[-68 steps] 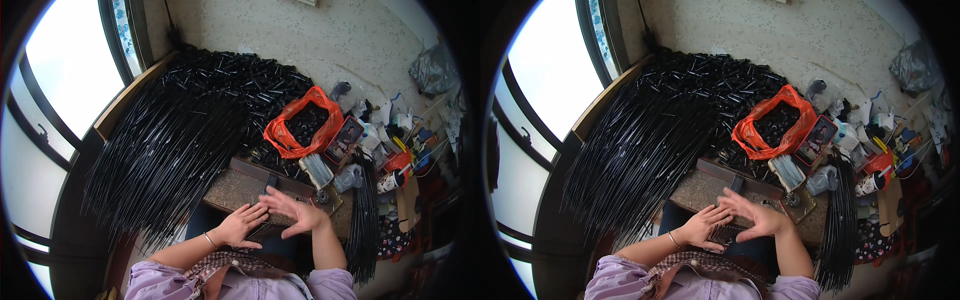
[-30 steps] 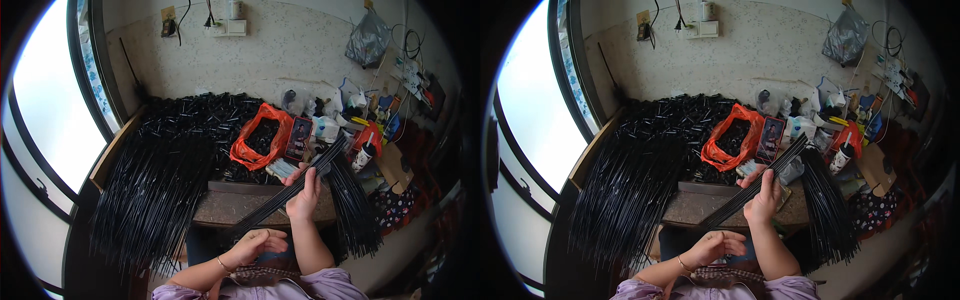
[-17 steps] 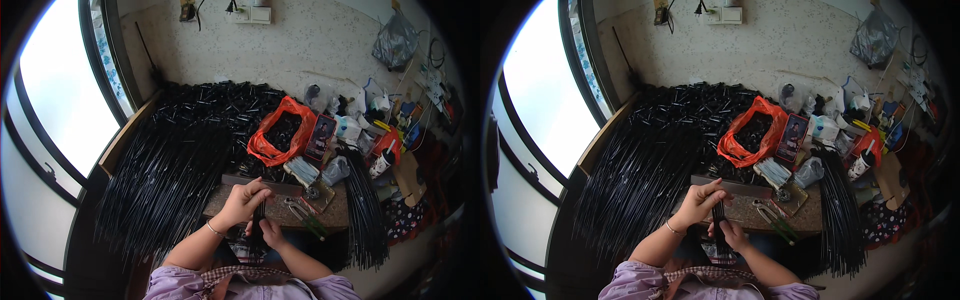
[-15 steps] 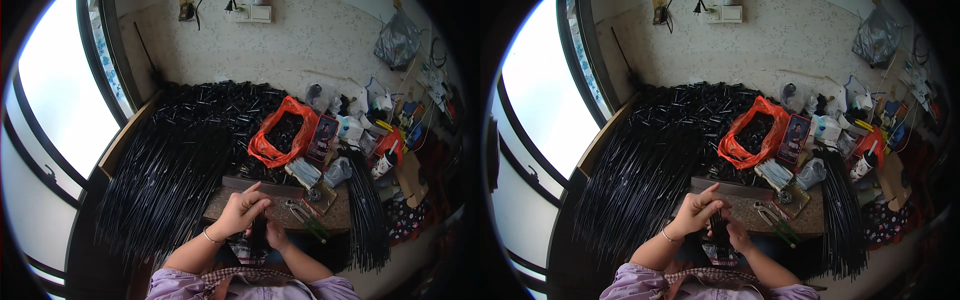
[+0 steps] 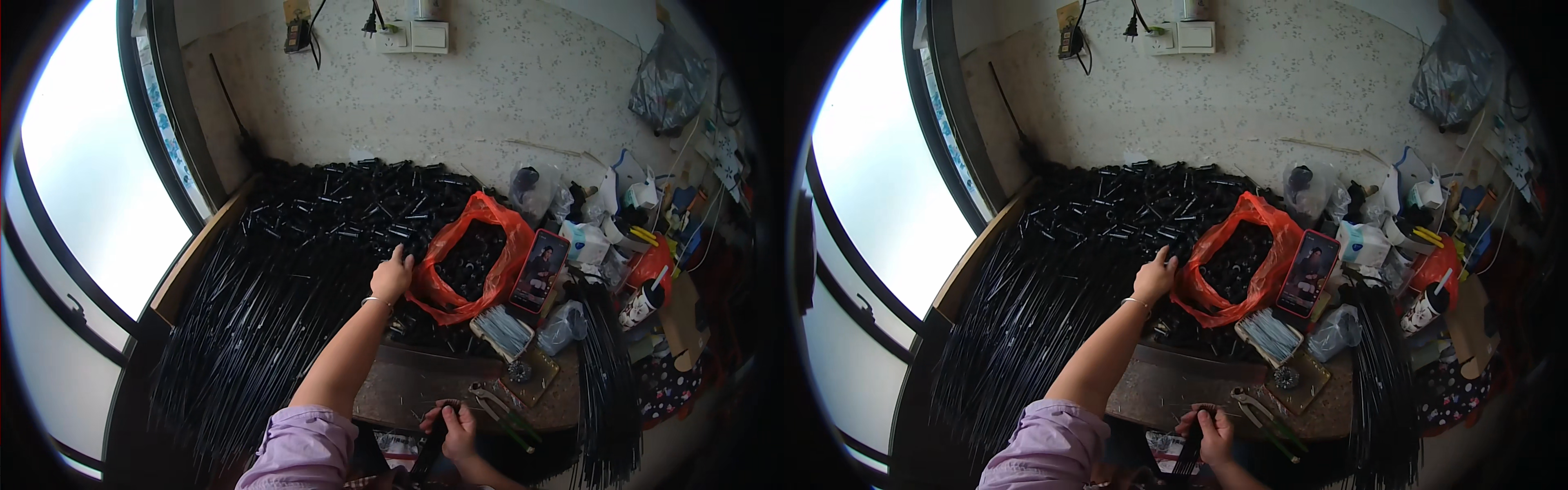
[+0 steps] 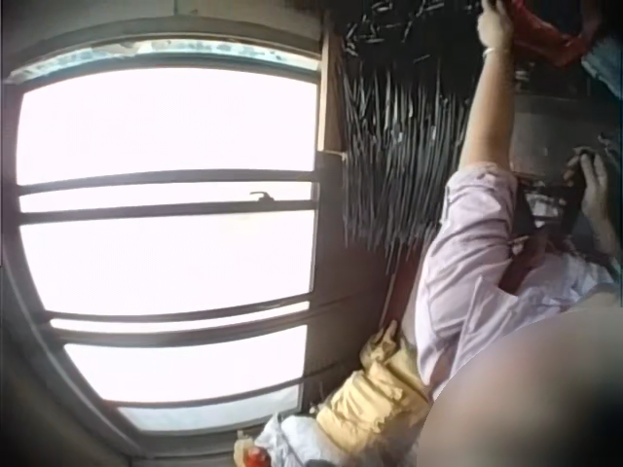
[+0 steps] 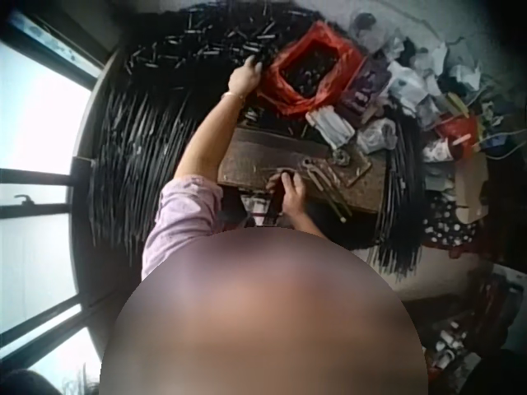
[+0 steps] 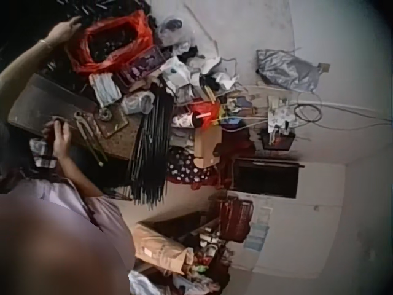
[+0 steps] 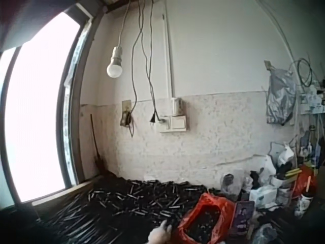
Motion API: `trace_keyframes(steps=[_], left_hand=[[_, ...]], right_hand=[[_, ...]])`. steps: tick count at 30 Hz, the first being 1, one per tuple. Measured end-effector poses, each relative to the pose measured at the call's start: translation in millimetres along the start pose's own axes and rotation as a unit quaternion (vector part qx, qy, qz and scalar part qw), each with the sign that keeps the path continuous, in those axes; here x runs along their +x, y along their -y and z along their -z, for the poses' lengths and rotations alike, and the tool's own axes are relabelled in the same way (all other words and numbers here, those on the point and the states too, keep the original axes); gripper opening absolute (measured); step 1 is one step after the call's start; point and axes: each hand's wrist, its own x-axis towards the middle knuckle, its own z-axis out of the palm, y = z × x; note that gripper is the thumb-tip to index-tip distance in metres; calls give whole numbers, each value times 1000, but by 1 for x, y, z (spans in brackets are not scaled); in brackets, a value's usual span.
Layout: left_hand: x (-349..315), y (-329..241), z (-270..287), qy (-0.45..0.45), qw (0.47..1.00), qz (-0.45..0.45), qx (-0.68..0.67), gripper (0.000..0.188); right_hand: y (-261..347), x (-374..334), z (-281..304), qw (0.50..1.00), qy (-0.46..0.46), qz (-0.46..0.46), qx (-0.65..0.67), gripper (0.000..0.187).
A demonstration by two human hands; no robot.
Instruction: Sorting and assembling bundles of black rods using pliers and clippers.
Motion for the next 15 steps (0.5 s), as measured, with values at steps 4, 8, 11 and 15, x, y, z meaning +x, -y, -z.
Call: trace_keyframes(steps=[4,8,11,15], left_hand=[[22,-17,-14,28,992,-5,121,49],[46,-13,-32,-17,993,3,121,40],[60,7,-20,25,997,-51,44,28],[44,12,-1,-74,988,-86,-103,28]], right_hand=[[8,4,-2,1000,-23,-9,0,16],[7,6,-2,999,-39,-25,-6,15],[11,3,1,999,-43,-21,-12,15],[13,3,4,999,-41,-19,-26,15]])
